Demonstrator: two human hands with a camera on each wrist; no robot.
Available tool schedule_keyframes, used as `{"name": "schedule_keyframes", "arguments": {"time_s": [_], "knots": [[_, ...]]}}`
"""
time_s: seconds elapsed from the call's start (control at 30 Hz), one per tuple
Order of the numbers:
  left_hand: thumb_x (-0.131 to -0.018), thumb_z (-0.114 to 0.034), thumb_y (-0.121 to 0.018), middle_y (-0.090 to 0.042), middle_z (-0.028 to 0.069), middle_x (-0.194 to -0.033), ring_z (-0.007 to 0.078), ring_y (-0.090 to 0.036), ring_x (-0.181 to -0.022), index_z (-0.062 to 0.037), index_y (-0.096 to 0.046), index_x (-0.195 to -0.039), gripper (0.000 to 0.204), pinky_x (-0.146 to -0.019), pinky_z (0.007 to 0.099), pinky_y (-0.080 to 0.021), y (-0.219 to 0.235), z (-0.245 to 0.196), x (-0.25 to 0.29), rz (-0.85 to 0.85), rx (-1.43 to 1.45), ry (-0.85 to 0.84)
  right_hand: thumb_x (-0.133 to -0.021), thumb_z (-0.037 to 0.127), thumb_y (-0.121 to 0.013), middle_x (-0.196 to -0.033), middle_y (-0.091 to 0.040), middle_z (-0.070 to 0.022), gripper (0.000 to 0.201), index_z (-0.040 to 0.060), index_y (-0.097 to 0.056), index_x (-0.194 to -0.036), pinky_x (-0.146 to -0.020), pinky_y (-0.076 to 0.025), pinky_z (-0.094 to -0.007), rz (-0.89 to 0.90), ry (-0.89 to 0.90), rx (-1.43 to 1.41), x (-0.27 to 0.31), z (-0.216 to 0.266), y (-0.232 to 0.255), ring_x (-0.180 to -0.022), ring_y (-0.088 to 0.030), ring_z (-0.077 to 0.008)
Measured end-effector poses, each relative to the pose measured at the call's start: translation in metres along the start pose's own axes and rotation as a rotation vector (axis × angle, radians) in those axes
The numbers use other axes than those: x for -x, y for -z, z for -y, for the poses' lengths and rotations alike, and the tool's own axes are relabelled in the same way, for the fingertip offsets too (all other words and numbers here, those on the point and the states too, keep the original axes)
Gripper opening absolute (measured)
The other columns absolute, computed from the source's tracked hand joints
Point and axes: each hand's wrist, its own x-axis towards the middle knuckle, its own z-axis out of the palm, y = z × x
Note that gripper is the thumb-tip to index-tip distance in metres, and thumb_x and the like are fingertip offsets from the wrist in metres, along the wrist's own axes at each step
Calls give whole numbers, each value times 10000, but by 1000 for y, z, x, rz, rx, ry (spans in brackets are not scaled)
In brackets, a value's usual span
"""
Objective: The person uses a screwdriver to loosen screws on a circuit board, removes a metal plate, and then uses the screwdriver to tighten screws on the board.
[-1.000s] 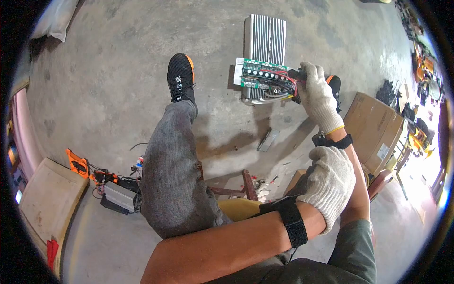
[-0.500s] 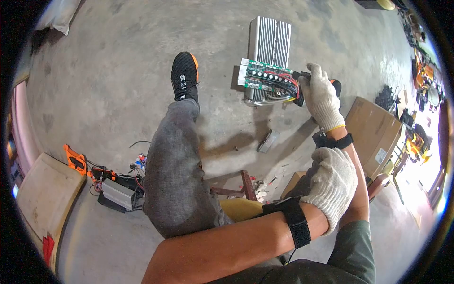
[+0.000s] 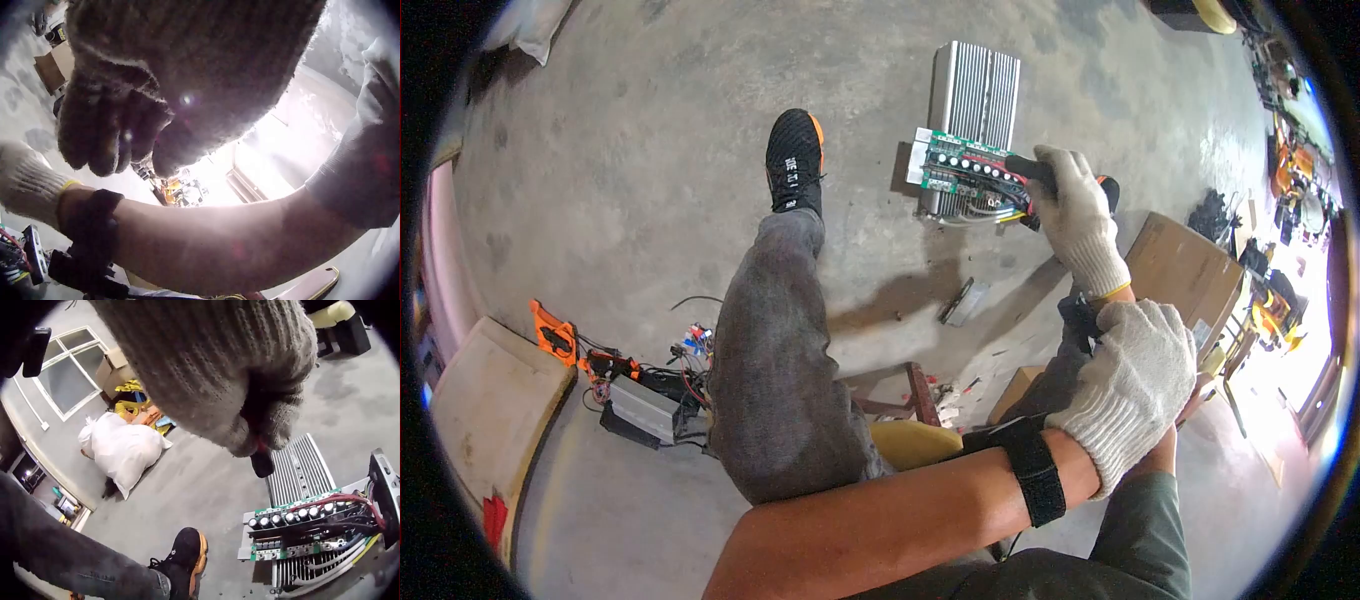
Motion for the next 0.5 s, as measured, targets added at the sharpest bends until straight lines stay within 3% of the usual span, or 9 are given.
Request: {"name": "schedule_keyframes", "arguments": {"time_s": [0.17, 0.23, 0.4, 0.5], "knots": [[-929, -254, -628, -673, 87, -981, 239, -667, -893, -90, -704, -1065, 226, -677, 419, -499, 8, 1, -4, 3, 61, 20, -923, 84, -679, -1221, -623, -184, 375, 92, -588, -1287, -947, -517, -492, 49, 95, -28, -10, 23, -12, -1120, -635, -413], [-932, -254, -624, -673, 84, -978, 237, -668, -893, -89, -703, -1060, 224, -677, 419, -498, 8, 2, -3, -8, 58, 24, -909, 61, -687, -1246, -633, -164, 389, 76, -592, -1286, -964, -524, -453, 55, 153, -30, -14, 29, -15, -1152, -637, -394], [-938, -258, -614, -672, 76, -959, 233, -669, -878, -96, -703, -1041, 211, -672, 429, -494, 1, -5, -3, -88, 3, 92, -901, 40, -667, -1226, -632, -165, 381, 95, -599, -1273, -958, -518, -477, 99, 146, 0, -20, 39, -18, -1137, -631, -403], [-917, -198, -640, -659, 102, -901, 248, -642, -802, -43, -727, -1041, 217, -704, 472, -483, 11, -2, 1, -120, 26, 88, -905, 36, -647, -1206, -632, -167, 369, 113, -609, -1264, -956, -511, -497, 77, 197, 5, -22, 40, -20, -1121, -626, -408]]}}
